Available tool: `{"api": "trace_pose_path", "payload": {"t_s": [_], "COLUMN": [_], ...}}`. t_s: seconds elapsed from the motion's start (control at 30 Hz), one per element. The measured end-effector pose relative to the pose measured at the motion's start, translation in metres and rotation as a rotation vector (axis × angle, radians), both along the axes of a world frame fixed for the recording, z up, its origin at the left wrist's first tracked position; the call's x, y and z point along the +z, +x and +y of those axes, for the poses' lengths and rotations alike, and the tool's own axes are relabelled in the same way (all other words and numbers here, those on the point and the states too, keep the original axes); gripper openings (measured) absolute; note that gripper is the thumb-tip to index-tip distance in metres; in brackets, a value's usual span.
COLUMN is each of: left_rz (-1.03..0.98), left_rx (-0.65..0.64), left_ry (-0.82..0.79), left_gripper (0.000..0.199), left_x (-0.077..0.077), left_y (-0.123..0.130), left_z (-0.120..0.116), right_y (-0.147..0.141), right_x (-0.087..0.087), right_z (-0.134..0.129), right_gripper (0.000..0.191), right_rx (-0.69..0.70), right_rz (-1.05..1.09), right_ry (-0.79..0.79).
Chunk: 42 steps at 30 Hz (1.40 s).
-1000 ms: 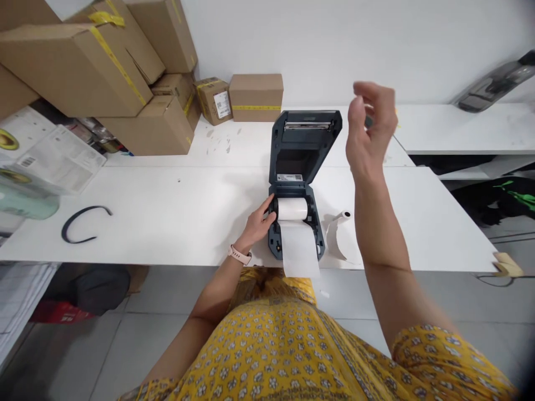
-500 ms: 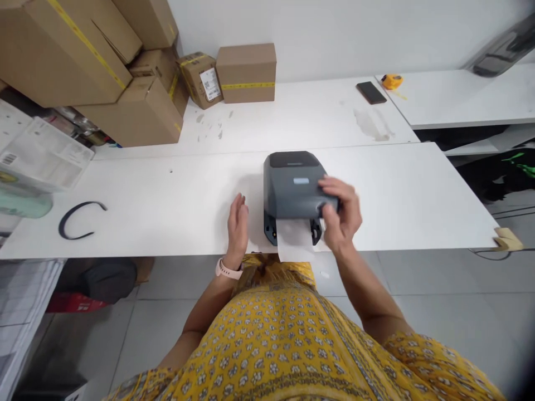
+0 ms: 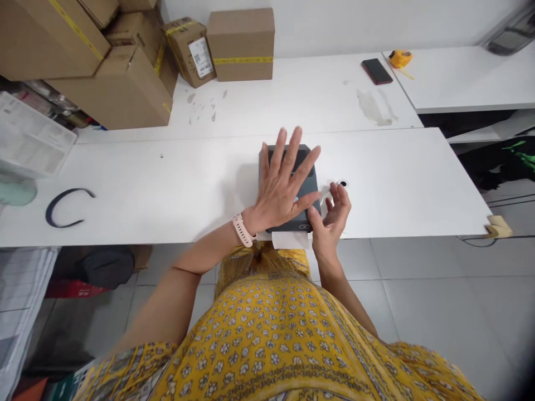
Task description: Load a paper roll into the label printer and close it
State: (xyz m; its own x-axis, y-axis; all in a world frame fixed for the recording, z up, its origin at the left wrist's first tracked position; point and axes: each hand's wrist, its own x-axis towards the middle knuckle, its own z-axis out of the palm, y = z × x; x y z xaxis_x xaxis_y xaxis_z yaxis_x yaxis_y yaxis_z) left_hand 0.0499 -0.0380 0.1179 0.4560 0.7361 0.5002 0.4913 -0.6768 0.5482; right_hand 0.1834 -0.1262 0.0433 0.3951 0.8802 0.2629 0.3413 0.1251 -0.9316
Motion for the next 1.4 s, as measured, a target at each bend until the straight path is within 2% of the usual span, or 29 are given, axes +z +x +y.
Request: {"api": "trace_pose_path", "payload": {"t_s": [0.07,0.13,0.23,0.37,0.43,0.53,0.63,0.73,0.83,0.93,1.03,1.13,1.2,1.3,1.4], "left_rz": [0.039,0.046,0.005,-0.084,-0.082,-0.056,-0.073,-0.061,-0.073,-0.170,-0.225,-0.309,-0.411,-0.549,-0.608], "left_rx": [-0.045,-0.074,-0.071,-0.037,-0.062,-0.103,-0.067,-0.057,0.006,0.090,0.049,0.010,0.016,0.043,0.056], "left_ry": [-0.014,-0.039,-0.108,-0.186,-0.190,-0.205,-0.236,-0.184,-0.078,-0.073,-0.194,-0.370,-0.495,-0.651,-0.709], "left_gripper": [0.078,0.077,0.074,0.067,0.067,0.067,0.063,0.062,0.055,0.055,0.076,0.083,0.080,0.081,0.092], "left_x": [-0.008,-0.014,-0.019,-0.020,-0.018,-0.016,-0.013,-0.015,-0.028,-0.054,-0.083,-0.100,-0.103,-0.101,-0.098], "left_y": [0.000,0.000,0.001,0.003,0.003,0.002,0.003,0.001,-0.011,-0.031,-0.050,-0.058,-0.058,-0.051,-0.045], "left_z": [-0.001,-0.003,-0.003,-0.002,-0.003,-0.007,-0.008,-0.005,-0.008,-0.032,-0.067,-0.090,-0.093,-0.088,-0.084], "right_y": [0.006,0.010,0.010,0.007,0.005,0.004,0.003,0.002,-0.001,-0.004,-0.003,0.004,0.008,0.010,0.011], "right_x": [-0.010,-0.019,-0.027,-0.027,-0.026,-0.026,-0.025,-0.023,-0.021,-0.020,-0.016,-0.007,0.001,0.010,0.011], "right_z": [-0.002,-0.004,-0.006,-0.006,-0.006,-0.007,-0.008,-0.008,-0.007,-0.006,-0.003,0.003,0.009,0.018,0.023], "right_gripper": [0.084,0.081,0.076,0.075,0.076,0.078,0.077,0.073,0.070,0.068,0.061,0.050,0.049,0.067,0.079], "right_rx": [0.092,0.171,0.220,0.195,0.161,0.131,0.137,0.150,0.138,0.095,0.079,0.130,0.165,0.199,0.229], "right_rz": [0.113,0.201,0.226,0.305,0.321,0.254,0.167,0.117,0.085,0.123,0.123,0.029,-0.035,-0.063,-0.078], "right_ry": [-0.131,-0.254,-0.312,-0.280,-0.273,-0.262,-0.261,-0.262,-0.207,-0.079,0.044,0.088,0.059,-0.033,-0.089]}}
